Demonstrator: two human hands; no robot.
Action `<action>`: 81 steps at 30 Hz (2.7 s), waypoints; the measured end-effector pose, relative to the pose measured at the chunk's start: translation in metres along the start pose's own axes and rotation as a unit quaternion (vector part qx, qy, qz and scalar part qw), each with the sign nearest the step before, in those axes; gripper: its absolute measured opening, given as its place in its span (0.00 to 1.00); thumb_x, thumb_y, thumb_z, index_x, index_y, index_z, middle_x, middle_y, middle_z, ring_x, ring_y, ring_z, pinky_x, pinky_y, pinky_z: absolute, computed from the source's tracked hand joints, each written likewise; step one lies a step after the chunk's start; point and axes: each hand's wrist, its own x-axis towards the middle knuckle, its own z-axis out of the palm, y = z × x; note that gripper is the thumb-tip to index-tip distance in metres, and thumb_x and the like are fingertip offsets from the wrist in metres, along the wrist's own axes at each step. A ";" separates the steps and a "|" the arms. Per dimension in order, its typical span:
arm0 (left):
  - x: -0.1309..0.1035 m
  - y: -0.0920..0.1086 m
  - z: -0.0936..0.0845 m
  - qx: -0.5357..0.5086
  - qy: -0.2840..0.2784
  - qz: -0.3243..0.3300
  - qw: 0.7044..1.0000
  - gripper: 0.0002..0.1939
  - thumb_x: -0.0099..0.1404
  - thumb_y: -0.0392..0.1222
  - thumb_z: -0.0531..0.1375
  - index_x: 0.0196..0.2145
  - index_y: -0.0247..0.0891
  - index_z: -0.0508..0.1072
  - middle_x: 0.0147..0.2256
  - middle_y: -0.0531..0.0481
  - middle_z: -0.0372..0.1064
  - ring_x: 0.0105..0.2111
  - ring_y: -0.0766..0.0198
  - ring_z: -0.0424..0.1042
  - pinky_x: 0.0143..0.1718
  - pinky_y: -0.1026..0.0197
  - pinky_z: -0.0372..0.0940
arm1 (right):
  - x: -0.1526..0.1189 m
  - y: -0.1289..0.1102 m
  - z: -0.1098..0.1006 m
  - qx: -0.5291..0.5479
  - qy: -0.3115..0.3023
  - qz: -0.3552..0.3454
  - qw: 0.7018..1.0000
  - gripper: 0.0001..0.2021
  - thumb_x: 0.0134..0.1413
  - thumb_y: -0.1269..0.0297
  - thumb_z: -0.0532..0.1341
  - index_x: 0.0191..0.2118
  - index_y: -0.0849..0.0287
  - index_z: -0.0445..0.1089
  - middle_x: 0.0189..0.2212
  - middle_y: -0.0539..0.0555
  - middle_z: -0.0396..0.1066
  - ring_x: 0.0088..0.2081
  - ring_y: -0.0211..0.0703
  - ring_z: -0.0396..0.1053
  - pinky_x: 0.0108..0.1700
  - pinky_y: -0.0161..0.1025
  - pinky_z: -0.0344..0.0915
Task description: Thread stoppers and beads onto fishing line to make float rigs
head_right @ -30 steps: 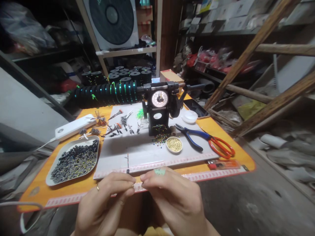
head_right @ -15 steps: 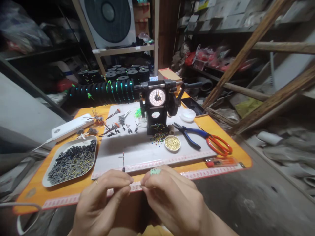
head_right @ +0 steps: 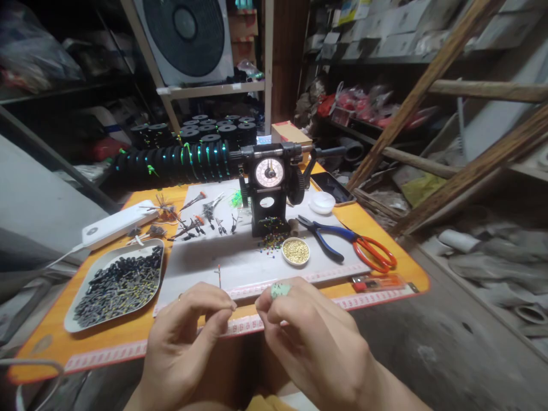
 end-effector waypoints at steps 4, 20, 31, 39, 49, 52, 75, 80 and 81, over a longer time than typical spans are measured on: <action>0.002 0.009 0.002 0.107 0.005 0.060 0.992 0.10 0.64 0.23 0.57 0.34 0.36 0.70 0.28 0.50 0.69 0.27 0.67 0.68 0.28 0.65 0.64 | 0.005 0.003 0.005 -0.068 -0.056 -0.075 0.993 0.10 0.61 0.79 0.55 0.45 0.59 0.64 0.32 0.55 0.75 0.33 0.42 0.73 0.37 0.40 0.72; 0.003 0.005 -0.002 0.025 0.015 0.107 0.994 0.09 0.62 0.23 0.62 0.37 0.33 0.77 0.31 0.46 0.78 0.32 0.66 0.78 0.36 0.70 0.72 | 0.003 0.011 0.008 0.007 -0.075 -0.118 0.990 0.12 0.56 0.86 0.56 0.37 0.60 0.66 0.34 0.55 0.75 0.39 0.42 0.75 0.39 0.38 0.75; 0.000 0.017 -0.003 -0.072 0.054 -0.069 0.994 0.07 0.64 0.30 0.62 0.32 0.40 0.76 0.27 0.52 0.73 0.29 0.67 0.72 0.31 0.69 0.68 | 0.015 -0.008 0.020 0.099 0.002 0.088 0.991 0.18 0.59 0.79 0.58 0.52 0.55 0.69 0.44 0.55 0.76 0.45 0.42 0.76 0.47 0.37 0.75; -0.005 0.018 -0.001 -0.192 0.066 -0.164 0.965 0.04 0.66 0.36 0.63 0.32 0.40 0.77 0.29 0.52 0.73 0.30 0.67 0.71 0.33 0.69 0.66 | 0.031 -0.018 0.030 0.019 0.016 0.018 1.000 0.08 0.56 0.79 0.59 0.36 0.60 0.72 0.28 0.53 0.68 0.31 0.39 0.68 0.32 0.35 0.71; -0.004 0.015 -0.005 0.019 0.027 -0.019 0.999 0.07 0.64 0.28 0.60 0.36 0.39 0.74 0.30 0.50 0.75 0.30 0.65 0.74 0.33 0.66 0.69 | 0.029 -0.008 0.031 -0.017 0.001 -0.077 0.997 0.08 0.55 0.81 0.59 0.33 0.60 0.68 0.30 0.57 0.72 0.35 0.44 0.69 0.36 0.41 0.73; -0.007 0.009 -0.006 0.110 0.038 0.099 0.988 0.16 0.62 0.22 0.60 0.43 0.39 0.73 0.34 0.48 0.77 0.33 0.64 0.77 0.36 0.66 0.71 | 0.034 -0.013 0.031 0.033 -0.012 -0.013 0.999 0.09 0.56 0.81 0.56 0.33 0.60 0.67 0.29 0.55 0.69 0.33 0.42 0.68 0.34 0.39 0.70; -0.003 0.004 -0.007 -0.328 0.050 -0.226 0.916 0.07 0.64 0.41 0.66 0.30 0.38 0.74 0.22 0.56 0.65 0.19 0.74 0.58 0.21 0.73 0.57 | 0.036 -0.016 0.041 0.045 -0.004 -0.027 0.999 0.09 0.60 0.79 0.57 0.41 0.60 0.68 0.32 0.55 0.70 0.34 0.41 0.70 0.35 0.35 0.71; -0.005 0.010 -0.004 -0.281 0.088 -0.223 0.929 0.05 0.62 0.39 0.67 0.29 0.39 0.75 0.25 0.55 0.69 0.22 0.73 0.62 0.24 0.73 0.61 | 0.032 -0.020 0.043 0.032 0.031 -0.023 0.999 0.11 0.55 0.81 0.59 0.42 0.62 0.72 0.31 0.57 0.71 0.35 0.43 0.71 0.36 0.36 0.72; -0.006 0.012 -0.003 -0.253 0.101 -0.222 0.936 0.04 0.62 0.37 0.66 0.29 0.39 0.75 0.26 0.54 0.70 0.24 0.72 0.64 0.25 0.73 0.62 | 0.031 -0.020 0.043 0.052 0.033 -0.005 0.998 0.11 0.55 0.80 0.59 0.41 0.63 0.73 0.31 0.57 0.71 0.34 0.42 0.71 0.36 0.36 0.72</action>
